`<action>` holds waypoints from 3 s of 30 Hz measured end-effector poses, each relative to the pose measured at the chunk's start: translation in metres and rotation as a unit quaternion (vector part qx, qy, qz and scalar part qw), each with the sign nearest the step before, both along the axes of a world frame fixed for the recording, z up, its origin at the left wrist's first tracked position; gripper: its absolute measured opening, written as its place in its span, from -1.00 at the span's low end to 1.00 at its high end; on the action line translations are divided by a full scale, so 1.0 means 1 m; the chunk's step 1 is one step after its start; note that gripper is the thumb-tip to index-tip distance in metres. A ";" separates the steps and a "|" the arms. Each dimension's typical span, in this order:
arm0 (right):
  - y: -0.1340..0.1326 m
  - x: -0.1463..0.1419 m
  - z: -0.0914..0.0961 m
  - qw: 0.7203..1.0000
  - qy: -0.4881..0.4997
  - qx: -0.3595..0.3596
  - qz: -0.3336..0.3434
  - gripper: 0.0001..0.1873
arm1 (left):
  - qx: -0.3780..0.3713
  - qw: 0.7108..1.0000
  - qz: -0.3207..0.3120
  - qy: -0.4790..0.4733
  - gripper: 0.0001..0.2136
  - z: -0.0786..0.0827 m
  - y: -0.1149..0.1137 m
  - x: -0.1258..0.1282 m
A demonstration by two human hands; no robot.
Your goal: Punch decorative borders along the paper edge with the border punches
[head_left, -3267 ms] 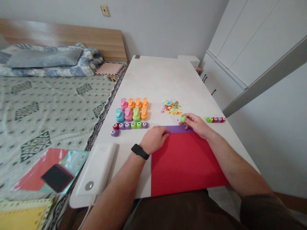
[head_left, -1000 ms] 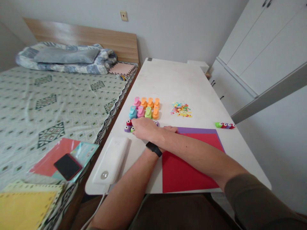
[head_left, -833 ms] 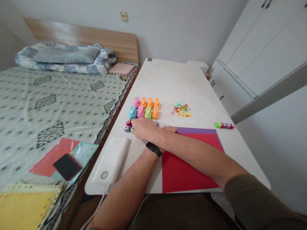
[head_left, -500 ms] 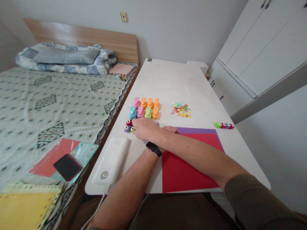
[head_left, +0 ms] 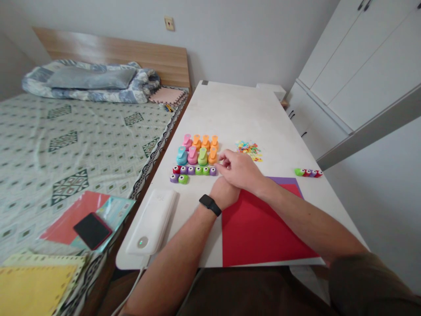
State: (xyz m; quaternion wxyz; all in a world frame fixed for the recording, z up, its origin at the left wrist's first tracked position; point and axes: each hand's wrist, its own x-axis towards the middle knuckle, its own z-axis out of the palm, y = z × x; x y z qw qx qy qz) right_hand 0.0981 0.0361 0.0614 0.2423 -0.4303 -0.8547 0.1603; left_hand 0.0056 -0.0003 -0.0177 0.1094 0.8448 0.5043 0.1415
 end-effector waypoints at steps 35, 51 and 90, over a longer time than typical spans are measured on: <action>0.009 0.184 -0.099 0.948 0.192 -0.018 -0.252 -0.63 | -0.092 0.958 0.269 0.048 -0.60 0.041 -0.023 -0.002; 0.006 0.182 -0.100 0.952 0.181 -0.025 -0.246 -0.59 | -0.113 0.940 0.323 0.018 -0.59 0.044 -0.012 -0.021; 0.036 0.278 -0.077 0.898 0.090 0.107 -0.417 -0.66 | -0.137 0.968 0.209 -0.003 -0.74 0.036 -0.007 -0.025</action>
